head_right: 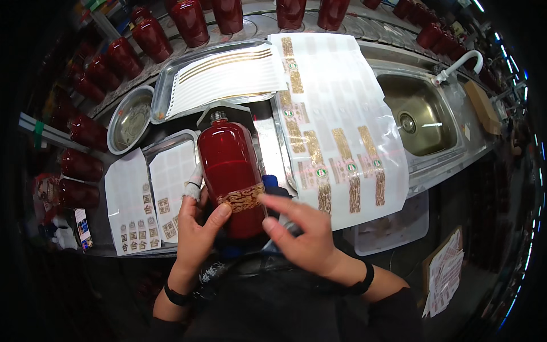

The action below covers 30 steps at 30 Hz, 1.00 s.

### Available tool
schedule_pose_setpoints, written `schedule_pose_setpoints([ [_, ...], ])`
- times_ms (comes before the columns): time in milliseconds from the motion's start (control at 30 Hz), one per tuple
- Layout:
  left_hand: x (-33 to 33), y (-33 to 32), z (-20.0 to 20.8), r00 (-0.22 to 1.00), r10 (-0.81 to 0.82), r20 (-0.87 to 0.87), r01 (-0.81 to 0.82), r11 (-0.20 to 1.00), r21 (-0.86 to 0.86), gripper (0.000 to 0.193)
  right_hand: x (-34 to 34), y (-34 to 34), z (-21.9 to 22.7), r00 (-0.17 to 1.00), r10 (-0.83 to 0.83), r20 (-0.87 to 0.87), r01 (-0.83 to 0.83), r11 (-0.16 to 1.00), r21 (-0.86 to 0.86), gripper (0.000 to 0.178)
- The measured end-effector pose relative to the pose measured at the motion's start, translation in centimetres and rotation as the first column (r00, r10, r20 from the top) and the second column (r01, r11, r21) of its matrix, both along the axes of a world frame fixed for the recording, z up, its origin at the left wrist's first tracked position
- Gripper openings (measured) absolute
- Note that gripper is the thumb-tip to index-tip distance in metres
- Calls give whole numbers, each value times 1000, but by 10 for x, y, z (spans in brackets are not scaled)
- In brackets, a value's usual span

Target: Manually applying labels and decorative seals to red liquor bottles at a production line workstation.

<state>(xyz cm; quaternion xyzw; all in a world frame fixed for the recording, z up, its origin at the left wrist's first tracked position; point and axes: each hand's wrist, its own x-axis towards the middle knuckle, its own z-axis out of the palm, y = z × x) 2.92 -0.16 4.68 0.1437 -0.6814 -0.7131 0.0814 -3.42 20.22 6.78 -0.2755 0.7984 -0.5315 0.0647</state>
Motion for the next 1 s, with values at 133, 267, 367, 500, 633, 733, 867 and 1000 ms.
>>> schedule_pose_setpoints([
  [133,0,2,4,999,-10,43,7,997,71,75,-30,7,-16,791,-183,583,316,939,-135,21],
  [267,1,0,5,997,3,71,-10,995,97,72,-27,-6,-19,861,-239,449,353,916,-189,24],
  [367,-1,2,3,999,1,50,-6,995,98,71,-8,-17,-5,821,-198,536,378,891,-251,29],
  [500,0,0,2,999,-14,38,11,997,72,71,10,-29,9,969,-189,-159,177,980,-88,29],
  [633,2,-3,-3,999,-29,-45,33,994,100,75,3,-44,21,868,115,-484,-166,984,-62,28],
  [733,5,-7,-9,998,-32,-47,36,997,72,78,5,-37,23,921,95,-377,-145,984,-106,35],
  [867,5,-12,-7,997,-66,-37,70,991,111,77,-2,-40,22,895,38,-445,-70,996,-56,41],
  [1000,9,-18,-12,996,-73,-53,83,967,243,71,5,-49,27,790,328,-518,-354,934,51,41],
])
